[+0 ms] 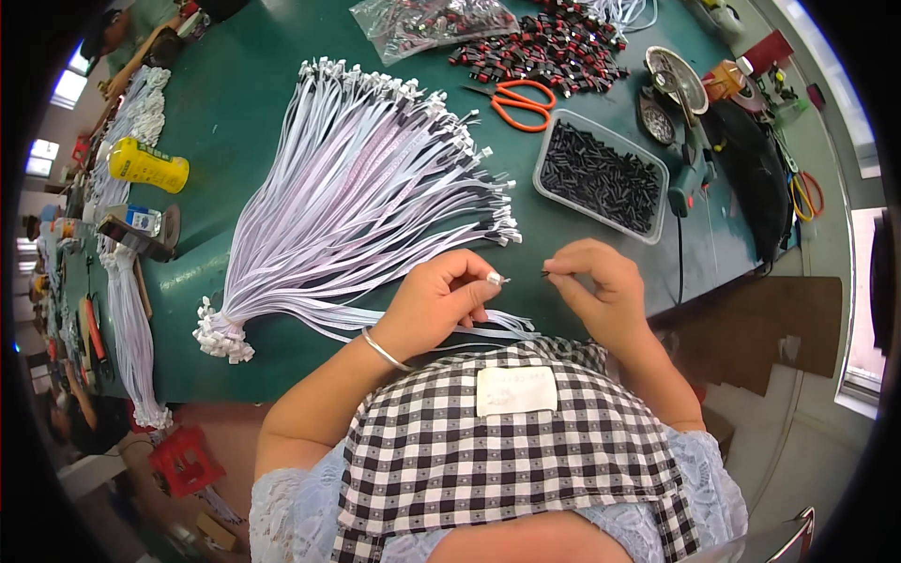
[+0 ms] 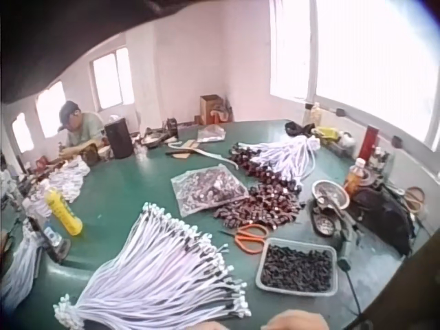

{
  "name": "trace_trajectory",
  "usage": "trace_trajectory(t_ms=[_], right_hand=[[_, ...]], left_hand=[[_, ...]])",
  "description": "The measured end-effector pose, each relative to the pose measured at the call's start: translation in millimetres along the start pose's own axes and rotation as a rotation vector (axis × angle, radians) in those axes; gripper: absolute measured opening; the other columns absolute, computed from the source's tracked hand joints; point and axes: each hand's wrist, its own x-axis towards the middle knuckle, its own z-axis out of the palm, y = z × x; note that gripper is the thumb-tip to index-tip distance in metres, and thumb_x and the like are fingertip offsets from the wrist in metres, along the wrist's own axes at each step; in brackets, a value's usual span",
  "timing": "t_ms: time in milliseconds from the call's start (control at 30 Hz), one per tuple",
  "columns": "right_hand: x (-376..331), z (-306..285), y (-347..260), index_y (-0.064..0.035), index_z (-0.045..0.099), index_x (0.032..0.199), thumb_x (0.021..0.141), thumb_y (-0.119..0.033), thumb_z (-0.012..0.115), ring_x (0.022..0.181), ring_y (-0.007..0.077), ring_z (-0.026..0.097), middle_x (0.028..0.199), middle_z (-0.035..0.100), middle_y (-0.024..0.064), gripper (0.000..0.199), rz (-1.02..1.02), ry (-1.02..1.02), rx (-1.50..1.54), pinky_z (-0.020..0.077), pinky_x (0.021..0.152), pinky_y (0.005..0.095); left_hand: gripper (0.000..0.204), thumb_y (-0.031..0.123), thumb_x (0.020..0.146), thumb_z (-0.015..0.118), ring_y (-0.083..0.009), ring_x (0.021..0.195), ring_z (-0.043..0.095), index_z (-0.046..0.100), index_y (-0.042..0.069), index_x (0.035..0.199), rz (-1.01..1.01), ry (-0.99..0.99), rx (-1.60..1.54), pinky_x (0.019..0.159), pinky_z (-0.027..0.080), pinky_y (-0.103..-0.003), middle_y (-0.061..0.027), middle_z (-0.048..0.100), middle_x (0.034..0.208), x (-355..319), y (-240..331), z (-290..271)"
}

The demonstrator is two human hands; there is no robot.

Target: The person sits at a green workbench and repeatedly picks up white cables and black plastic connectors. They insert the connector into the end of each cable by hand and place the finished unit on the table. The process is repetitive and involves handling materials from a large pile and a container.

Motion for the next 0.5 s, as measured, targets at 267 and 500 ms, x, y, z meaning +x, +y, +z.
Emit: trace_trajectory(t_ms=[267, 500], right_hand=[[1.8, 27.5, 1.0, -0.0016, 0.066, 0.090, 0.076, 0.006, 0.066, 0.077, 0.0202, 0.064, 0.084, 0.065, 0.0096, 0.016, -0.112, 0.095, 0.116, 0.0502, 0.067, 0.0284], [-5.2, 31.5, 3.4, 0.0027, 0.062, 0.093, 0.082, 0.003, 0.063, 0.078, 0.0132, 0.065, 0.084, 0.064, 0.0067, 0.011, 0.329, 0.088, 0.482, 0.0518, 0.068, 0.0244]], left_hand=[[0.011, 0.013, 0.091, 0.059, -0.0056, 0.060, 0.054, 0.058, 0.003, 0.097, -0.086, -0.003, -0.091, 0.052, 0.043, -0.017, -0.0020, 0.059, 0.081, -0.6, 4.1, -1.2], [0.009, 0.011, 0.091, 0.058, -0.0045, 0.058, 0.049, 0.056, 0.004, 0.097, -0.034, 0.020, -0.117, 0.052, 0.038, -0.017, -0.0002, 0.056, 0.078, 2.4, -0.6, 0.4]])
